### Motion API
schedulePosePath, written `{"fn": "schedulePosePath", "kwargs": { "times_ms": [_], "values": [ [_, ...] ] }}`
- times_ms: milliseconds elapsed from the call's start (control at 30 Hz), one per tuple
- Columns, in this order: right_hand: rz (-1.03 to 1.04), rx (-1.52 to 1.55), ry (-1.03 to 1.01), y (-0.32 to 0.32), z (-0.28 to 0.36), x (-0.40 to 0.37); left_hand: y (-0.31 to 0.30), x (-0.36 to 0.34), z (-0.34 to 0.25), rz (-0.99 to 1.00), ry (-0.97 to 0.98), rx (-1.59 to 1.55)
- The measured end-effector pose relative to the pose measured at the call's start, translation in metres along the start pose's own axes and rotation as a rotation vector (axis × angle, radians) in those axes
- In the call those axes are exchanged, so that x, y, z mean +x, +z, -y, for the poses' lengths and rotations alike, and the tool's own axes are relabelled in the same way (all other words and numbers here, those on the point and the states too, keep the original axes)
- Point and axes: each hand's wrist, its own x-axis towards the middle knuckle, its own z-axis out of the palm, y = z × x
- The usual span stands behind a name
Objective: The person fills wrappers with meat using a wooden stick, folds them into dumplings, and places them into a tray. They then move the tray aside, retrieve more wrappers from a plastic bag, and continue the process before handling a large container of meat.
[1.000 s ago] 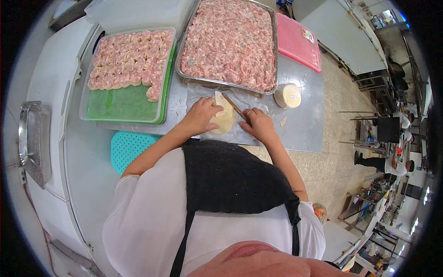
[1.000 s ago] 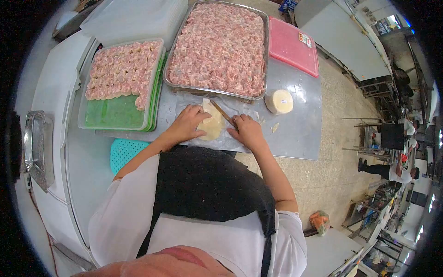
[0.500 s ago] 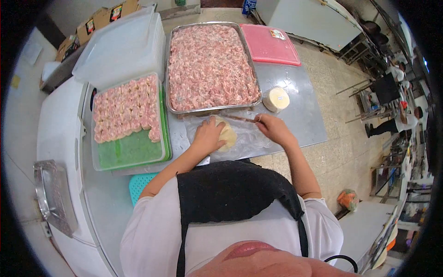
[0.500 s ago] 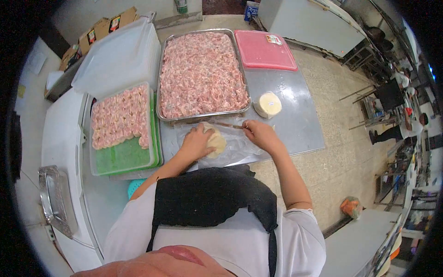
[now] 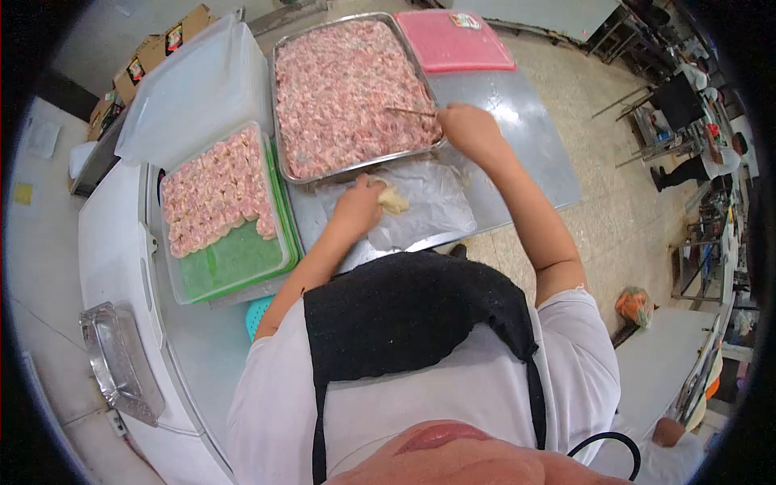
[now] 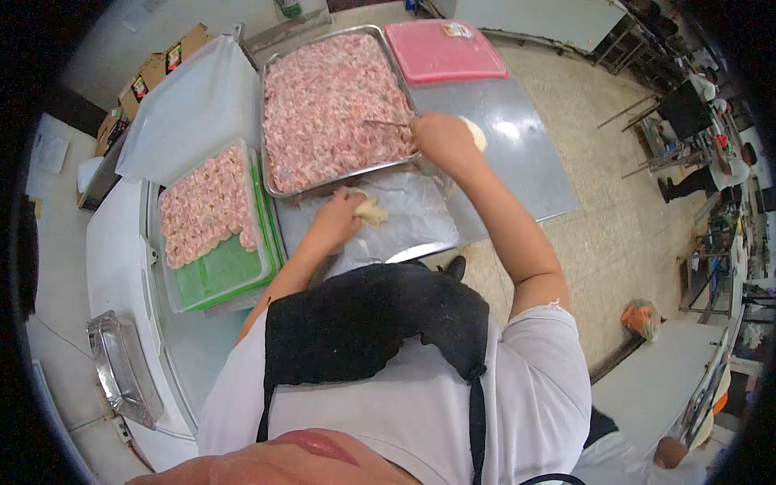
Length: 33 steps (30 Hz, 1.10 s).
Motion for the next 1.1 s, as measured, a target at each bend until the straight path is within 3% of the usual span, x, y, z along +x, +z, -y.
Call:
{"fn": "schedulePosePath", "kwargs": {
  "times_ms": [167,233,367,467,500,567,700,767,800,867,967,1100],
  "values": [
    [-0.139,0.113,0.035,-0.016,-0.006,-0.023,0.004,0.009,0.043,-0.054,0.133,-0.104],
    [-0.192,0.044,0.045,-0.011,-0.014,-0.019,-0.012,0.004,0.019,0.068,-0.07,-0.106],
    [-0.242,-0.027,0.011,-0.003,-0.026,0.009,-0.012,0.009,-0.047,0.022,-0.273,0.182],
    [-0.12,-0.035,-0.053,0.024,-0.029,0.036,0.005,0.019,-0.027,-0.036,-0.289,0.178],
    [-0.119,-0.034,-0.053,0.031,-0.034,0.035,0.008,0.017,-0.019,-0.035,-0.29,0.178],
    [-0.357,-0.045,-0.194,0.038,-0.046,0.035,0.007,0.015,-0.007,-0.018,-0.219,0.079],
    [-0.231,0.219,-0.325,0.013,-0.044,-0.015,0.001,-0.015,-0.026,-0.039,-0.109,0.115],
    [0.375,0.102,-0.18,0.013,-0.051,-0.037,-0.011,-0.028,-0.053,-0.027,-0.116,0.118],
    [0.373,0.099,-0.175,0.019,-0.058,-0.04,-0.012,-0.032,-0.06,-0.032,-0.141,0.128],
    [0.058,0.025,0.077,0.038,-0.067,-0.041,-0.009,-0.032,-0.058,-0.081,-0.104,0.139],
    [-0.06,0.029,0.261,0.063,-0.069,-0.027,-0.013,-0.03,-0.054,-0.161,-0.046,0.14],
    [-0.037,0.195,0.3,0.07,-0.074,-0.035,-0.026,-0.025,-0.06,-0.228,0.002,0.059]
  ]
}}
